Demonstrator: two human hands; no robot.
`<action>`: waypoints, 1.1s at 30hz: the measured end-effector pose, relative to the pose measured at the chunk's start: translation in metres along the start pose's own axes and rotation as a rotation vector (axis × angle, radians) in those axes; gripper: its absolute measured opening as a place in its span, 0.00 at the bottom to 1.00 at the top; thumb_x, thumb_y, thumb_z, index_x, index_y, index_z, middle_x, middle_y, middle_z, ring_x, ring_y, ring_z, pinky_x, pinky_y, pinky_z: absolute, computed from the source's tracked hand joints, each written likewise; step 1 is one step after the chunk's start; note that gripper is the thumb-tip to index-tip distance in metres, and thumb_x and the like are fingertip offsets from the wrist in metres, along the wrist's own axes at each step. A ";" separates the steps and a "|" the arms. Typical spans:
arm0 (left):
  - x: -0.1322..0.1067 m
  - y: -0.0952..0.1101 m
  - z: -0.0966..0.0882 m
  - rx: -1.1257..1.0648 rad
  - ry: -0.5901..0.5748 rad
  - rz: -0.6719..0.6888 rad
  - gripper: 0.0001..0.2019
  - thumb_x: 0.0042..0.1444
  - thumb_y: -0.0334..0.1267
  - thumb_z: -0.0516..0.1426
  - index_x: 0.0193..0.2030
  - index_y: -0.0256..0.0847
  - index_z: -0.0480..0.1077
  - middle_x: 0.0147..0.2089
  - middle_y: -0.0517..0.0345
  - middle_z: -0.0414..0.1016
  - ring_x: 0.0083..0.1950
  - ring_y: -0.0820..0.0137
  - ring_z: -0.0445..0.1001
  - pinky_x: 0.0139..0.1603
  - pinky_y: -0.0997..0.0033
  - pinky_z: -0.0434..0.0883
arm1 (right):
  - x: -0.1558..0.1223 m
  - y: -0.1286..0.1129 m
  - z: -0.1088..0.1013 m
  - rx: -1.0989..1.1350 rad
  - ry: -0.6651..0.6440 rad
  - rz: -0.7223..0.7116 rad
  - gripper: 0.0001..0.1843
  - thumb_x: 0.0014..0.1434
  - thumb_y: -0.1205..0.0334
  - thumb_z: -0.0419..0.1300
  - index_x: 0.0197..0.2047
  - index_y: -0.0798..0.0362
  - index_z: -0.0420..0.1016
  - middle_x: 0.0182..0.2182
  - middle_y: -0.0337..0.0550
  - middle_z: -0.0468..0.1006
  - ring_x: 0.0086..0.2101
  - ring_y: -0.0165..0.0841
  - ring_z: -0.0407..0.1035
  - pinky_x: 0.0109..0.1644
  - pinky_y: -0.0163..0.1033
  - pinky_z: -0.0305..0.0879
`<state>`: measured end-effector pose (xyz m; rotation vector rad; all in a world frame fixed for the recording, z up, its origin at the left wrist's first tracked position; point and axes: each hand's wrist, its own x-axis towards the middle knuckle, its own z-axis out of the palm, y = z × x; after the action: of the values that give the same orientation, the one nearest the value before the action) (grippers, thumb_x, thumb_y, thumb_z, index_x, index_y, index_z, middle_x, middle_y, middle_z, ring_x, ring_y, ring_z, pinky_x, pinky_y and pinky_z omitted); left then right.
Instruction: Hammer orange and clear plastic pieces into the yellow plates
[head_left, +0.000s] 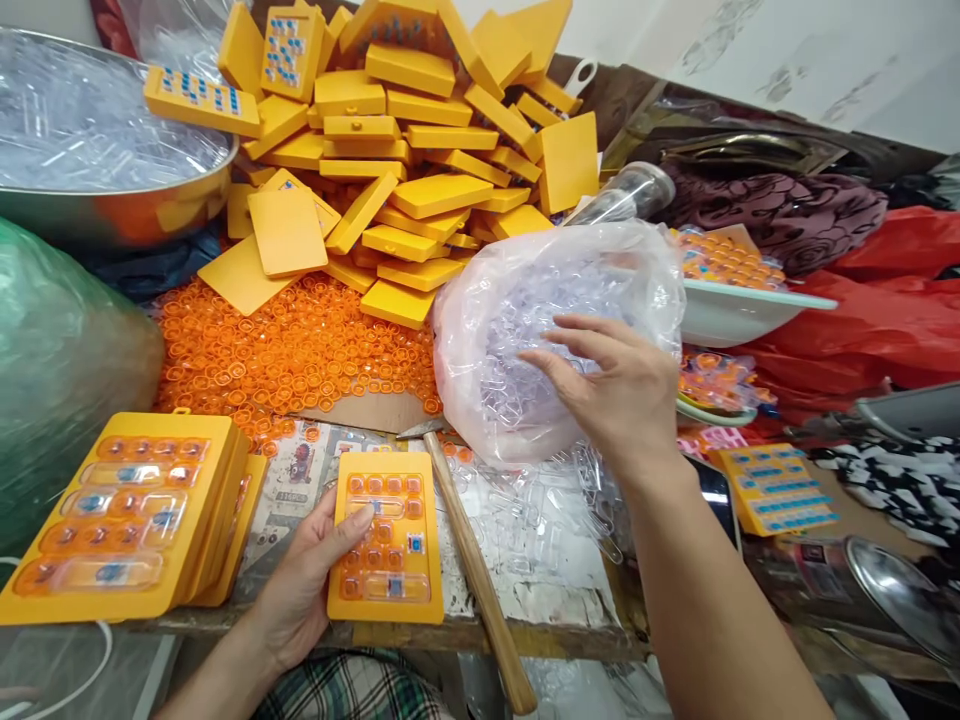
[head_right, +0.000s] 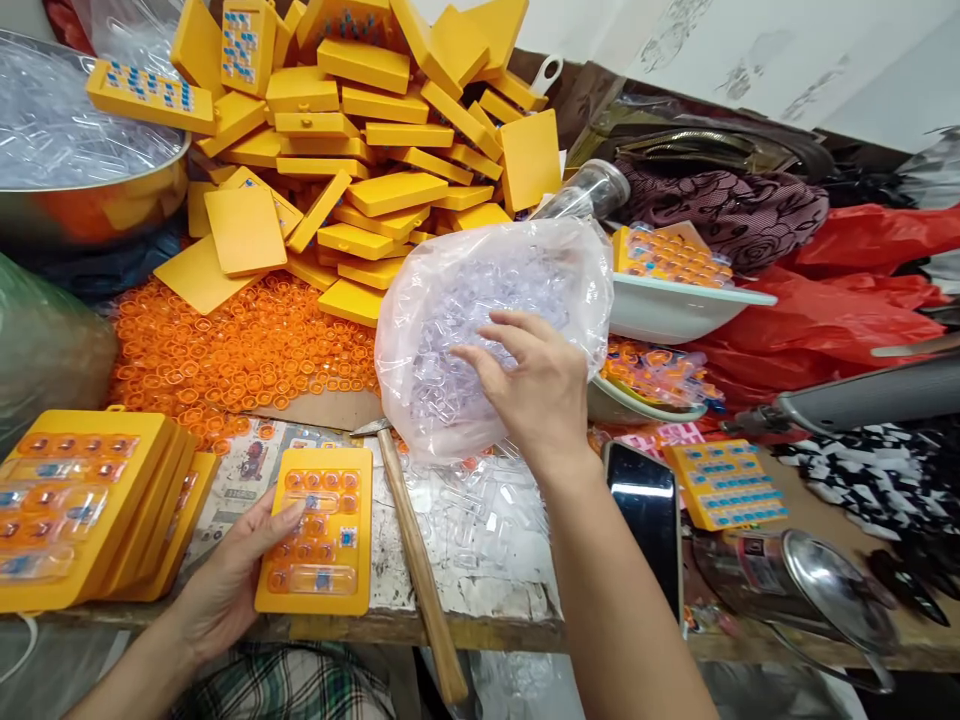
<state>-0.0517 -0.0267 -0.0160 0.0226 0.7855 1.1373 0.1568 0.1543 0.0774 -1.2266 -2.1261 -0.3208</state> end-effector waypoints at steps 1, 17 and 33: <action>0.000 -0.001 0.000 0.005 0.002 0.003 0.29 0.57 0.34 0.60 0.64 0.42 0.55 0.53 0.45 0.76 0.51 0.58 0.77 0.52 0.56 0.73 | -0.005 -0.004 -0.008 0.039 0.074 -0.030 0.08 0.58 0.59 0.62 0.38 0.54 0.78 0.41 0.48 0.81 0.41 0.38 0.76 0.45 0.42 0.71; 0.000 -0.017 0.006 0.185 0.201 0.265 0.34 0.49 0.42 0.65 0.61 0.42 0.58 0.51 0.49 0.77 0.51 0.58 0.76 0.50 0.61 0.75 | -0.162 -0.104 0.009 0.962 -0.481 0.645 0.07 0.60 0.61 0.59 0.42 0.47 0.75 0.34 0.41 0.77 0.35 0.33 0.73 0.39 0.39 0.71; -0.007 -0.028 0.000 0.289 0.259 0.383 0.31 0.50 0.44 0.64 0.59 0.41 0.60 0.52 0.48 0.77 0.51 0.58 0.76 0.47 0.65 0.75 | -0.152 -0.115 0.019 1.315 -0.508 1.006 0.23 0.54 0.58 0.64 0.53 0.48 0.67 0.43 0.46 0.79 0.44 0.39 0.75 0.50 0.49 0.71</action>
<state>-0.0306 -0.0451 -0.0234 0.2823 1.2085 1.3949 0.1048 -0.0006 -0.0231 -1.2943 -1.1953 1.6519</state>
